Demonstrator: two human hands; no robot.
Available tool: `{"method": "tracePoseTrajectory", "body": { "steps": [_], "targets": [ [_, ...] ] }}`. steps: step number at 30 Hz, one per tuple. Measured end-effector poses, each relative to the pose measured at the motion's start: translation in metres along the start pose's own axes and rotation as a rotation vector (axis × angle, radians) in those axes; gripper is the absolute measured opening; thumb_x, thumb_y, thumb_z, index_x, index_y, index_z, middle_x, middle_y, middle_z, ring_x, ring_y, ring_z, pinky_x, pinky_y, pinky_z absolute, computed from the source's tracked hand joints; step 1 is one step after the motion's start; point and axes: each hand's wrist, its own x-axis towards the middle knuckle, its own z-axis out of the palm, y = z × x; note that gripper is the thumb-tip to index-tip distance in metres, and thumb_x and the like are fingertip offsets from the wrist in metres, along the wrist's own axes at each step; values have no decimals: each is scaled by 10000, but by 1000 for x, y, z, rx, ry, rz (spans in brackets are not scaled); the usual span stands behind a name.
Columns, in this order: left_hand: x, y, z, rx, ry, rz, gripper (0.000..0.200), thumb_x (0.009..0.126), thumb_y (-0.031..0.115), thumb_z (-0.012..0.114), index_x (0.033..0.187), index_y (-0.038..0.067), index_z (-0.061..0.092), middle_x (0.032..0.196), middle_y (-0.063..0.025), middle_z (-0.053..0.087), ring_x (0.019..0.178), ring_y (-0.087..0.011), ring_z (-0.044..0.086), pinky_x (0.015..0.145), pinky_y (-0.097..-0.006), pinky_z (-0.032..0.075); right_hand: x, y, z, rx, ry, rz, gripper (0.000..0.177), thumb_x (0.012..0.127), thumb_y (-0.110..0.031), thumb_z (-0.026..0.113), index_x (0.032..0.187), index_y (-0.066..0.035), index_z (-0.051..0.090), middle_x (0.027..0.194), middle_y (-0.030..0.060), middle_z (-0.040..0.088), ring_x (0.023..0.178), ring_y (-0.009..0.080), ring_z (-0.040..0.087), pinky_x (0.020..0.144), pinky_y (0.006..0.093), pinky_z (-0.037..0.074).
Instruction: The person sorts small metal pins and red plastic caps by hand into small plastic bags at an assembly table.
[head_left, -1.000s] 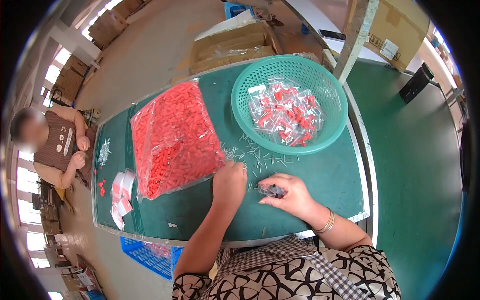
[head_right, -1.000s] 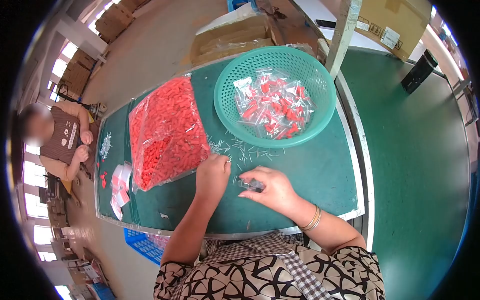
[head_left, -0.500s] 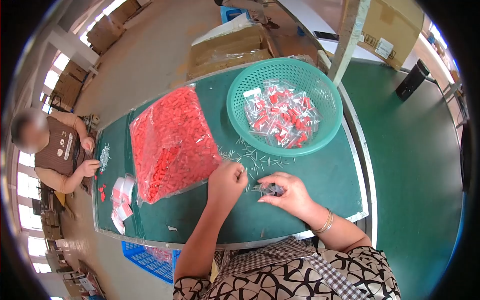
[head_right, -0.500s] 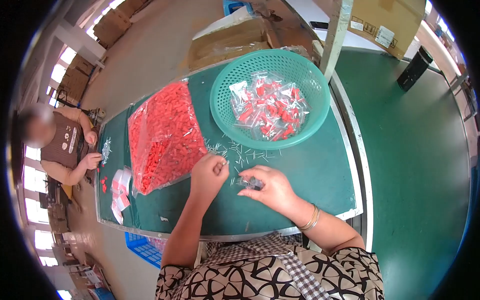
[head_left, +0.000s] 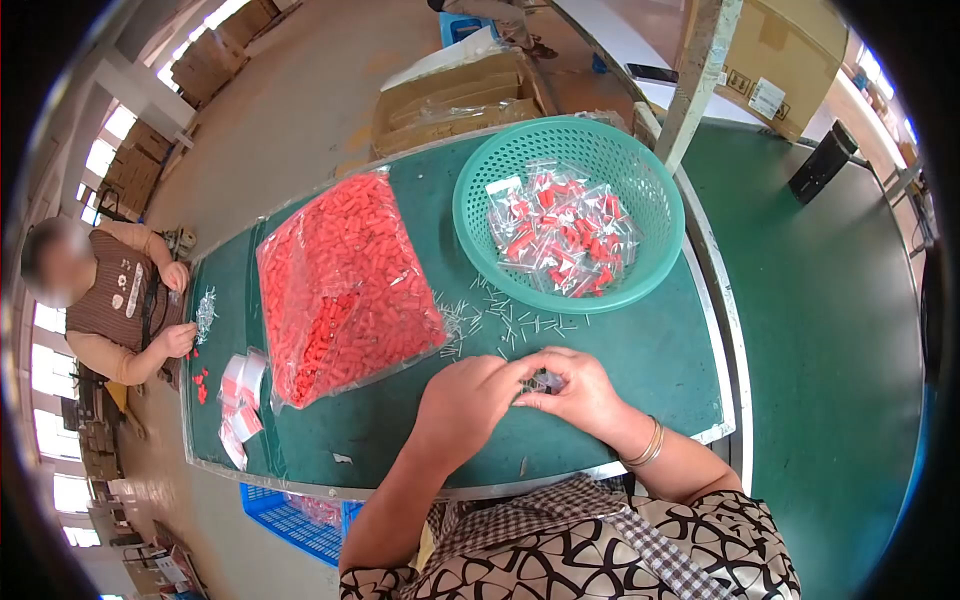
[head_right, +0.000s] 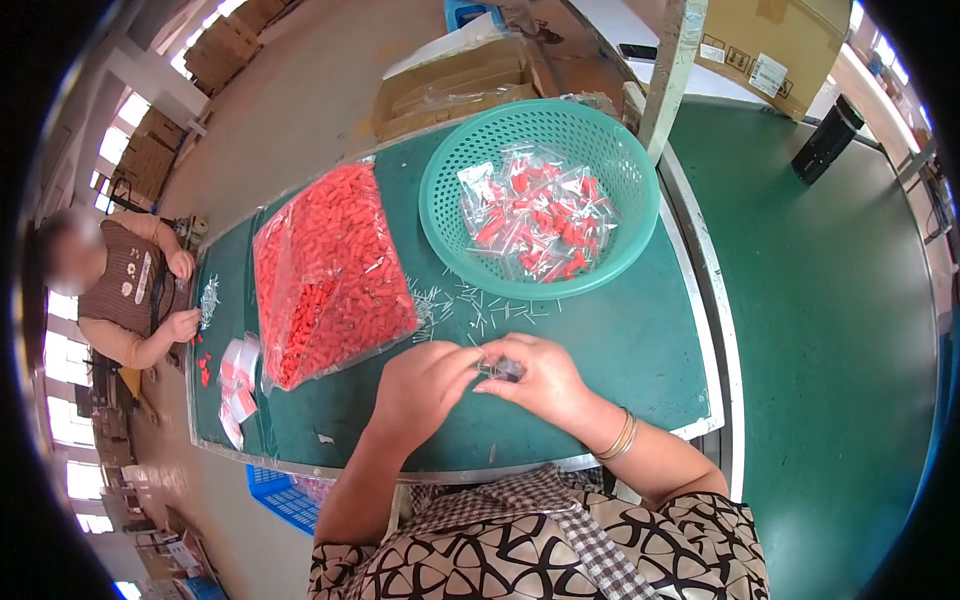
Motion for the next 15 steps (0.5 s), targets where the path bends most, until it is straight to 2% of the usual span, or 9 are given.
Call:
{"method": "tracePoseTrajectory", "body": {
  "steps": [3,5,8,10,12,15],
  "targets": [
    [-8,-8,-4,-34,142,-106,175,793,63,645,967,41,639,832,-98,620,760,-278,612,642,-362,485,0,-9,0,11,-4,46,387,684,-189,815,1024,-82,666,884,51,653,752,203,628,637,300,507],
    [-19,-17,-11,-39,215,-202,118,801,52,647,916,25,654,830,-110,640,761,-284,625,662,-357,494,0,-6,0,21,17,0,393,678,-187,820,1026,-87,668,893,46,656,753,192,625,628,294,503],
    [-32,-40,-35,103,401,-380,84,822,50,625,885,8,663,839,-135,653,764,-306,630,681,-362,499,0,-5,0,40,22,-15,402,670,-185,826,1029,-92,670,900,42,660,760,183,624,620,291,499],
    [-45,-80,-53,256,511,-476,98,822,42,609,890,5,669,847,-150,660,797,-321,635,720,-390,499,-2,-5,1,44,9,-9,404,668,-187,828,1027,-93,671,903,41,662,762,182,623,618,290,498],
    [-59,-133,-75,411,342,-590,149,826,69,609,954,13,661,941,-168,657,908,-324,627,788,-422,492,-2,-6,2,37,-10,-17,401,668,-191,829,1024,-93,672,904,42,663,760,183,622,618,290,497],
    [-59,-180,-83,547,319,-485,232,804,95,632,1026,28,640,1056,-176,633,1011,-329,594,853,-435,476,-1,-10,1,2,-46,4,423,635,-101,845,1017,-68,667,870,60,663,794,175,629,644,287,503]
  ]
}}
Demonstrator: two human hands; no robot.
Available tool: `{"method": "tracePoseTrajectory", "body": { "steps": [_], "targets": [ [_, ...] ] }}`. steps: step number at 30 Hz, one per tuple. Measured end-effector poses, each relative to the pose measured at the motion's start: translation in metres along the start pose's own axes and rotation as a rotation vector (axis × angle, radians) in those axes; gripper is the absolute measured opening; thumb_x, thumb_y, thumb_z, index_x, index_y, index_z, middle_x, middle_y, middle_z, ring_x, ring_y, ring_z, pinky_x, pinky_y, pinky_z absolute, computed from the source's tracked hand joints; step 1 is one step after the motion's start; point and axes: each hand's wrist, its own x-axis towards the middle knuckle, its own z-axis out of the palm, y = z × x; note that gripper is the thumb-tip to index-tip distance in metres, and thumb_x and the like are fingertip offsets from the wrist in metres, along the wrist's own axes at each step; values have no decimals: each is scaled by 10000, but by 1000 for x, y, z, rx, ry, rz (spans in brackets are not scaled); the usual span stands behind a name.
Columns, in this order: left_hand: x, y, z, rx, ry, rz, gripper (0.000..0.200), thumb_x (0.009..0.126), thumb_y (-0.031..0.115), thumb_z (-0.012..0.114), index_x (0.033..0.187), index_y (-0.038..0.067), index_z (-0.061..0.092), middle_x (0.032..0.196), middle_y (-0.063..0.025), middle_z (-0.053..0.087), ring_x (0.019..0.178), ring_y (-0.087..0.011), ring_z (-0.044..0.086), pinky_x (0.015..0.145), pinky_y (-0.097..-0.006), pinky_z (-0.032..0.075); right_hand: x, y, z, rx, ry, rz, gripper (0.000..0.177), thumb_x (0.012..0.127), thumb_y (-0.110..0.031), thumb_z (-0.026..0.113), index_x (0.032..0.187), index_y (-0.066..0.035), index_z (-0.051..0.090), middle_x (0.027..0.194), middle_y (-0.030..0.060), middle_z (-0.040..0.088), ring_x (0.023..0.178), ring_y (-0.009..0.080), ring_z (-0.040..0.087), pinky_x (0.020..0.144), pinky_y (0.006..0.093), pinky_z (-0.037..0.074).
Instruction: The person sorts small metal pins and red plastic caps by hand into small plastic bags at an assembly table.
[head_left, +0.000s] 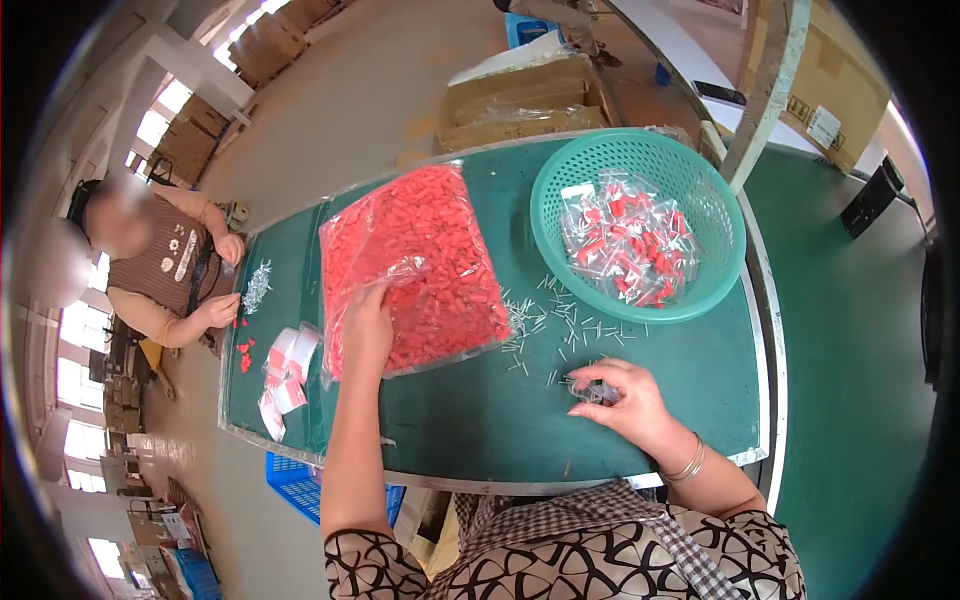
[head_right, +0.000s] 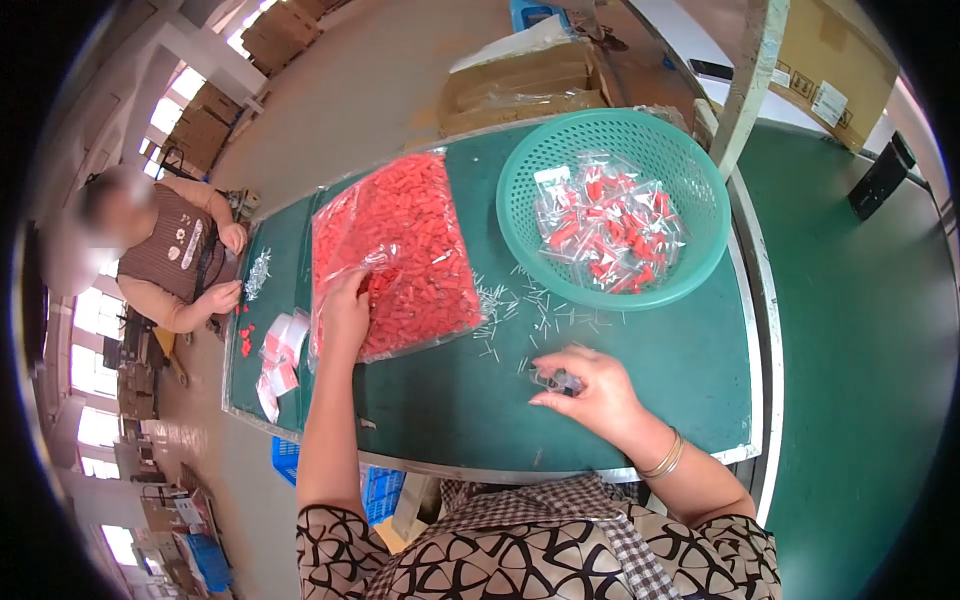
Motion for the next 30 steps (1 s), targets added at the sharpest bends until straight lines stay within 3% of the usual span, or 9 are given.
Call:
{"method": "tracePoseTrajectory", "body": {
  "steps": [3,5,6,7,8,17,26,29,30],
  "targets": [
    [21,4,13,14,-83,161,289,784,100,643,1069,56,628,1143,-180,603,1055,-347,568,898,-442,461,1,-1,0,12,17,2,406,644,-102,837,1011,-65,668,860,63,658,789,172,624,627,283,501],
    [31,14,27,-45,-175,235,261,824,145,611,1063,44,641,1055,-185,632,1025,-354,579,917,-465,446,-3,-7,1,27,61,50,371,657,-98,823,993,-53,672,855,74,654,780,177,621,631,288,503],
    [31,12,43,-82,-140,175,220,878,159,513,985,22,648,982,-199,634,1006,-347,585,891,-467,448,-1,-9,2,33,73,6,374,648,-93,818,988,-41,672,845,78,648,778,185,620,660,301,505],
    [33,33,30,-290,-268,-237,240,899,127,429,891,16,642,930,-214,629,967,-352,596,850,-483,449,-1,-2,4,-29,94,-59,380,634,-132,834,961,-38,665,831,86,642,770,215,632,662,305,516],
    [26,15,47,-144,-94,148,198,877,103,446,843,12,619,895,-216,626,906,-369,607,797,-497,455,-5,4,6,2,103,2,399,586,-99,832,941,-28,664,817,88,642,761,220,627,683,315,507],
    [21,31,22,-31,-69,74,116,684,39,616,797,48,641,757,-169,624,752,-353,608,692,-474,475,3,-1,9,-60,13,-84,388,614,-106,841,957,-56,667,786,64,643,716,196,618,636,301,503],
    [-10,44,7,-110,327,62,92,784,70,672,873,65,650,835,-79,651,719,-260,609,682,-376,475,1,9,3,-15,1,-73,417,667,-189,831,1035,-97,658,859,46,651,745,200,620,621,312,515],
    [-34,94,-24,-495,124,-220,105,786,24,672,885,55,656,828,-53,650,718,-176,605,652,-292,471,0,6,2,-9,-27,-47,417,686,-207,818,1053,-98,651,884,39,648,755,199,617,605,300,516],
    [-46,107,-27,-653,-27,-164,112,783,3,672,886,47,657,825,-47,647,717,-146,598,638,-262,464,2,5,2,5,-23,-33,413,691,-211,814,1052,-96,650,892,38,646,756,199,616,600,296,517]
  ]
}}
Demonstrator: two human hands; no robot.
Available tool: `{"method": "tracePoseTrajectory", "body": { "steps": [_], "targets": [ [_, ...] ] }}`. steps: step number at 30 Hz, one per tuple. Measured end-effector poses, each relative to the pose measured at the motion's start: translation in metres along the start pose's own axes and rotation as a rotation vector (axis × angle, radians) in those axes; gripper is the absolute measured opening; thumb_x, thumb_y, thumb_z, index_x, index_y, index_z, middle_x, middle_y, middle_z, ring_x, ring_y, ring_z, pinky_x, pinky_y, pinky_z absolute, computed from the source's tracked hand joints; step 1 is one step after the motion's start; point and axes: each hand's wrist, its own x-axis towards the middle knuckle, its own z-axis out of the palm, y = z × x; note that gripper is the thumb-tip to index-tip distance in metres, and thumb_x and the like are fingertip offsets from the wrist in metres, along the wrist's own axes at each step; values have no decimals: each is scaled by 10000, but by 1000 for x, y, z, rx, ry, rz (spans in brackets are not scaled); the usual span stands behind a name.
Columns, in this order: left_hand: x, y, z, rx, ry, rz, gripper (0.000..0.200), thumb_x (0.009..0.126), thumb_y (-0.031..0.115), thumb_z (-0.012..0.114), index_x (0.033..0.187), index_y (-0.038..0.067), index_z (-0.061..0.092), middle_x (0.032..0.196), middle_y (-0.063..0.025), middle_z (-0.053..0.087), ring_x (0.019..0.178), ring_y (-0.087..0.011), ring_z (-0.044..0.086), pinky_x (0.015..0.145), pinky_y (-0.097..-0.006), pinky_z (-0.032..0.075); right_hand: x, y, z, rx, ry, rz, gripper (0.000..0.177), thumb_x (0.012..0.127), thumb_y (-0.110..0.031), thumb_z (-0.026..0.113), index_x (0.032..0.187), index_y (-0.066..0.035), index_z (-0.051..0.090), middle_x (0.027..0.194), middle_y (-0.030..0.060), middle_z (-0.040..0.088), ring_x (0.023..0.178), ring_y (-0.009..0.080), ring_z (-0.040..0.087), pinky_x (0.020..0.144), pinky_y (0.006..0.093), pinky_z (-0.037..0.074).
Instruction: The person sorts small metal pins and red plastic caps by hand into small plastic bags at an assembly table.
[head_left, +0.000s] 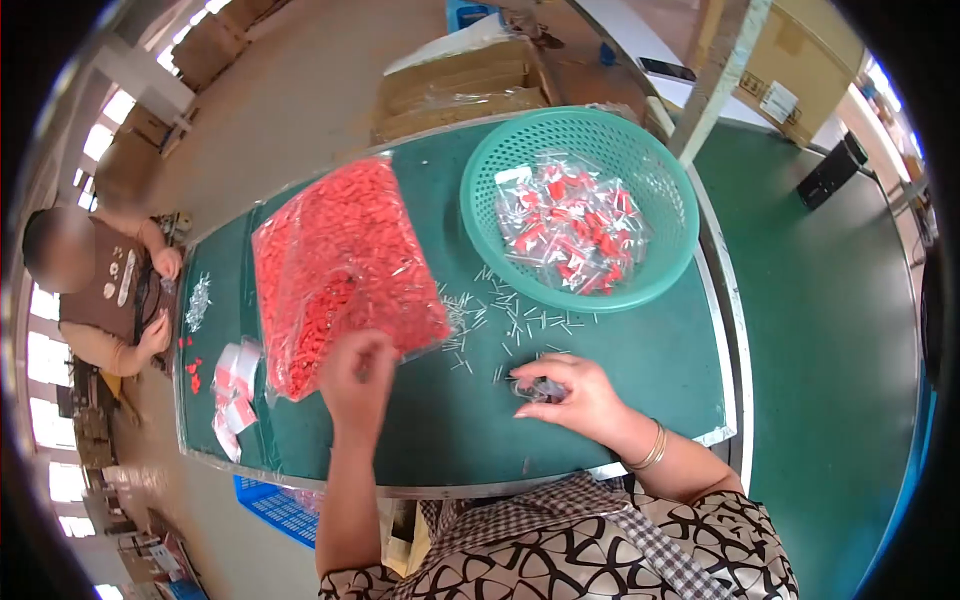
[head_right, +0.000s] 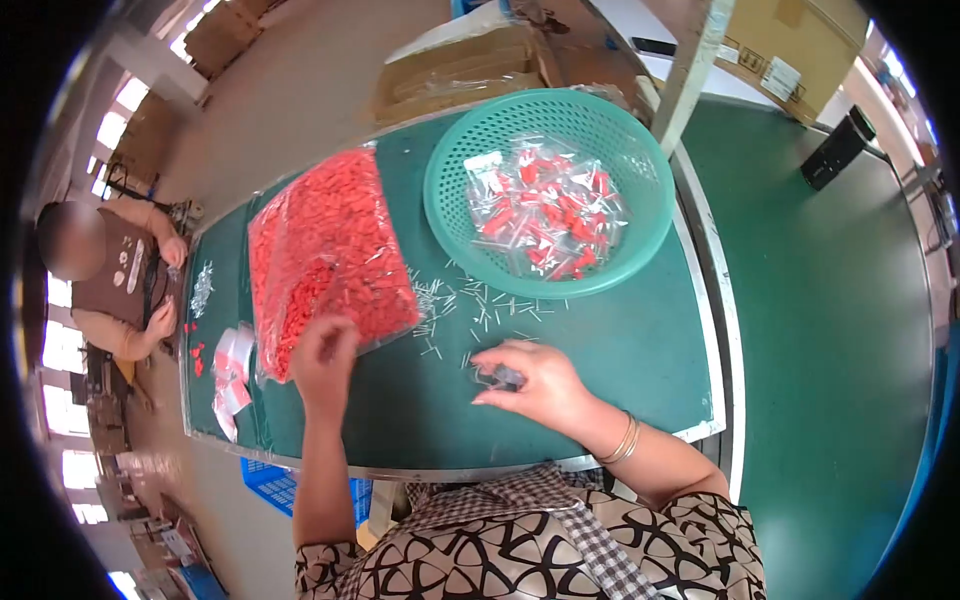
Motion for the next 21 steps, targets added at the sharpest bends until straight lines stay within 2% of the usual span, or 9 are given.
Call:
{"method": "tracePoseTrajectory", "body": {
  "steps": [2,3,5,8,10,12,15,18,21],
  "targets": [
    [-23,33,12,-220,-350,-29,148,762,-95,625,866,7,652,870,-73,645,734,-121,600,661,-238,482,0,0,-1,20,-4,10,408,698,-218,808,1052,-91,648,906,41,644,763,200,617,592,289,518],
    [-29,47,21,-352,-443,-11,139,755,-82,635,860,8,650,861,-69,648,686,-124,586,635,-230,466,0,0,0,23,-12,6,409,700,-219,806,1053,-87,647,912,44,644,767,200,619,588,287,518],
    [-36,55,38,-394,-532,81,169,752,-66,644,901,12,662,832,-56,638,633,-110,551,587,-225,436,0,1,0,19,-30,-1,411,700,-220,804,1054,-83,646,919,49,645,777,200,624,586,287,518],
    [-36,62,47,-287,-623,58,212,755,-52,649,954,17,671,804,-43,624,596,-90,509,551,-224,404,-1,2,1,-15,-26,-45,414,698,-215,804,1056,-81,645,922,54,648,792,201,632,590,289,521],
    [-34,65,45,-282,-608,4,242,755,-55,649,984,21,673,798,-40,616,594,-78,500,546,-223,400,-1,8,2,-54,15,-121,415,698,-210,803,1058,-80,644,925,58,649,797,202,635,592,286,525],
    [-33,64,40,-304,-576,-72,223,751,-54,660,960,22,672,810,-44,624,617,-81,528,557,-219,407,-1,5,1,-21,1,-87,414,699,-210,802,1059,-80,645,921,62,647,796,209,634,612,293,528],
    [-38,52,43,-364,-416,4,176,747,-50,677,903,31,666,828,-55,644,676,-117,585,593,-234,435,-2,-3,0,35,-17,-14,409,702,-202,800,1060,-79,645,914,65,645,793,212,633,634,300,532],
    [-40,59,53,-269,-267,218,154,721,-27,709,851,37,655,853,-77,658,720,-181,620,653,-277,469,-1,-4,1,49,-25,-12,401,707,-187,796,1062,-77,644,905,63,642,789,208,632,643,300,538],
    [-42,55,67,-149,-280,389,174,689,17,739,839,43,657,918,-94,657,792,-236,615,711,-331,483,-1,-4,0,-17,-28,-24,395,709,-167,793,1063,-76,643,899,59,640,789,199,633,638,292,547]
  ]
}}
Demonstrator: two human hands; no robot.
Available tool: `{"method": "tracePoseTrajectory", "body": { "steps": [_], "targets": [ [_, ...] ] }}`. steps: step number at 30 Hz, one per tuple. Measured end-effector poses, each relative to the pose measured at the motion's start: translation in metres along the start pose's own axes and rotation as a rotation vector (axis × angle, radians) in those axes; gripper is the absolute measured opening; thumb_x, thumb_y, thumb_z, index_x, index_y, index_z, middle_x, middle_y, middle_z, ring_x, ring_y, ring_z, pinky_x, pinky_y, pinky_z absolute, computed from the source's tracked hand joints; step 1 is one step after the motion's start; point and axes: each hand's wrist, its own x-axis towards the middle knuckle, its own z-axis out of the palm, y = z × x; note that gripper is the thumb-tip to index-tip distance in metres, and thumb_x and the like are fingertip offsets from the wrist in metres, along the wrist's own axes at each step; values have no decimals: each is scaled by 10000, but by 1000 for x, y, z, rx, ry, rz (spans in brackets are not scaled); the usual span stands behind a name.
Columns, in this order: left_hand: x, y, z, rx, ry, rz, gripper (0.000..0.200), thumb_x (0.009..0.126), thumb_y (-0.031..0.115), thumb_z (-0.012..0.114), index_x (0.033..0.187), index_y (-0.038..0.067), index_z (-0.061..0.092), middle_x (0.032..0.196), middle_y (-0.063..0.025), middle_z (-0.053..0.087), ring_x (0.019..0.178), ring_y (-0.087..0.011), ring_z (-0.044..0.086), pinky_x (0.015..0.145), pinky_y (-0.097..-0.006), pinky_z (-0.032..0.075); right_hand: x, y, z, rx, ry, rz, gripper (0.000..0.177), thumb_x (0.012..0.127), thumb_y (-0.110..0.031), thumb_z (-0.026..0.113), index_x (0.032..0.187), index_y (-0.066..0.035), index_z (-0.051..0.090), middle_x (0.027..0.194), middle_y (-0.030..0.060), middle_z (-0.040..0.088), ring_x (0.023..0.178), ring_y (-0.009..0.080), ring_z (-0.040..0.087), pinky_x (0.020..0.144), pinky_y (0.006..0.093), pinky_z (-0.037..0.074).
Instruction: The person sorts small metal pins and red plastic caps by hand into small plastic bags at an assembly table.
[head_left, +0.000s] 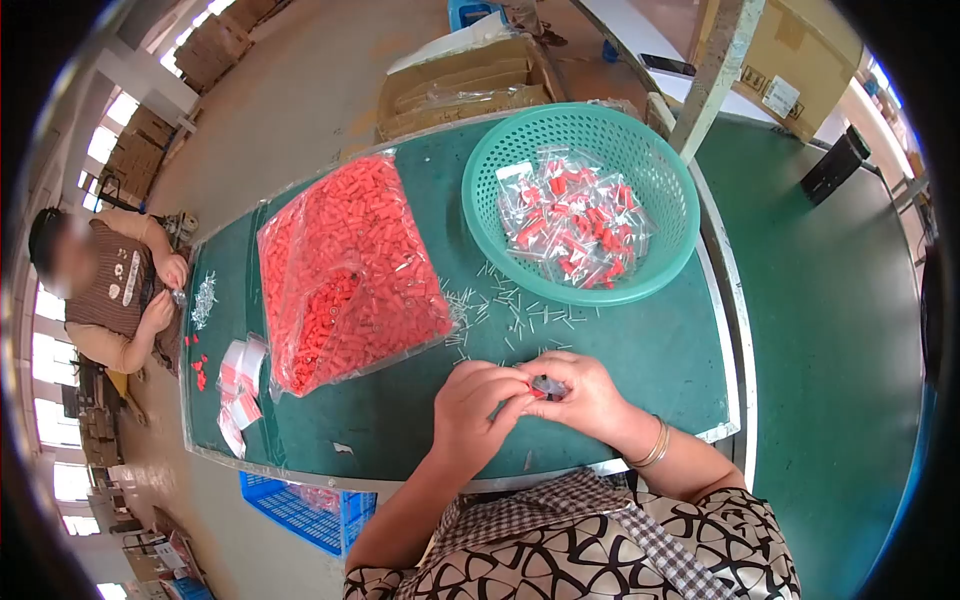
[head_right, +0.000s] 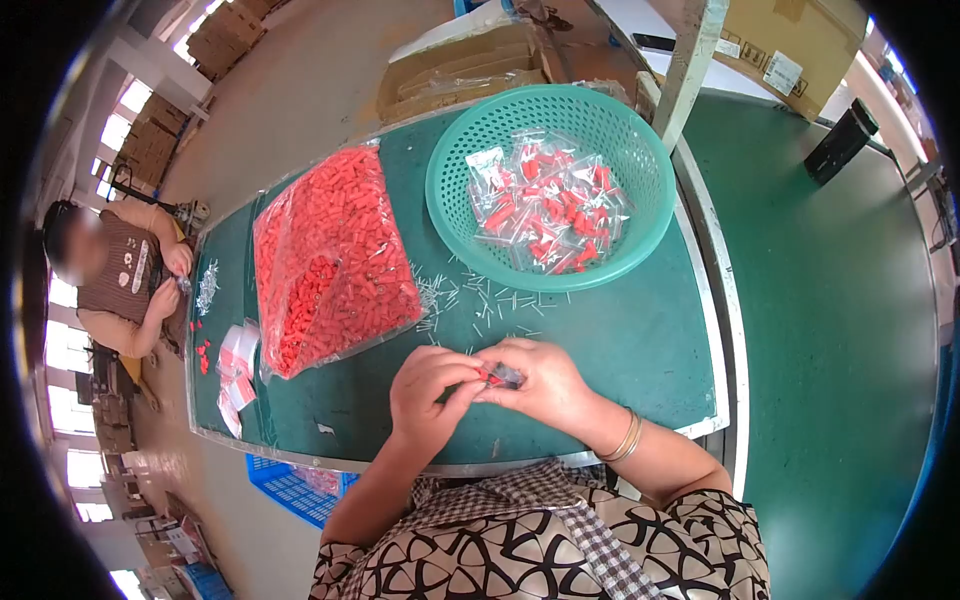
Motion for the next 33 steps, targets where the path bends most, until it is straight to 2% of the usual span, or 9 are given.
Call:
{"method": "tracePoseTrajectory", "body": {
  "steps": [6,13,16,19,20,23,26,29,33],
  "targets": [
    [-7,-1,3,76,21,-21,225,673,128,783,859,90,662,1094,-102,606,936,-294,585,764,-378,487,-2,3,0,60,46,27,397,698,-172,794,1050,-70,641,894,70,632,769,222,635,652,317,538],
    [-5,15,20,48,-42,-319,139,751,90,718,866,48,651,1051,-116,619,884,-278,617,726,-353,512,-2,-3,-1,-258,93,6,424,691,-205,799,1059,-68,641,885,76,621,769,252,635,656,344,521],
    [-4,11,12,-82,-38,-377,93,801,29,661,892,21,643,964,-111,648,771,-235,645,614,-289,513,1,-8,-4,-146,84,-34,407,728,-191,777,1090,-69,635,860,69,633,781,225,644,662,322,517],
    [-4,3,-2,-79,-112,-331,103,801,7,653,904,18,644,949,-114,656,783,-233,644,619,-293,503,1,7,1,300,150,89,340,798,-151,729,1112,-67,627,841,59,646,785,169,651,678,286,517],
    [-2,4,-7,-88,-139,-326,116,801,-13,646,914,10,643,934,-114,659,783,-226,644,612,-290,494,-3,7,1,627,145,251,207,854,-107,679,1049,-47,652,847,54,653,785,128,639,687,260,508],
    [-2,7,-9,-128,-131,-374,111,777,-39,663,880,-8,639,908,-89,665,785,-170,625,691,-275,487,-3,13,-1,540,102,179,99,871,-81,656,952,-27,673,840,59,648,762,125,632,673,261,504],
    [-2,13,-1,-340,56,-578,121,770,-37,673,884,-7,645,898,-84,661,789,-154,620,702,-270,484,-2,6,-3,396,93,169,65,868,-71,652,890,-15,677,834,65,647,765,135,635,667,270,502],
    [-1,7,3,-202,18,-497,129,759,-41,678,880,-4,649,871,-76,650,772,-138,609,700,-259,478,-3,9,2,375,114,113,58,863,-59,649,896,-18,673,827,72,645,765,152,638,664,281,502],
    [-5,-3,6,-150,-46,-445,124,745,-2,692,856,19,641,836,-88,643,755,-204,615,679,-299,486,-2,4,1,320,113,77,47,847,-53,657,885,-26,668,814,71,641,743,174,632,656,286,495]
  ]
}}
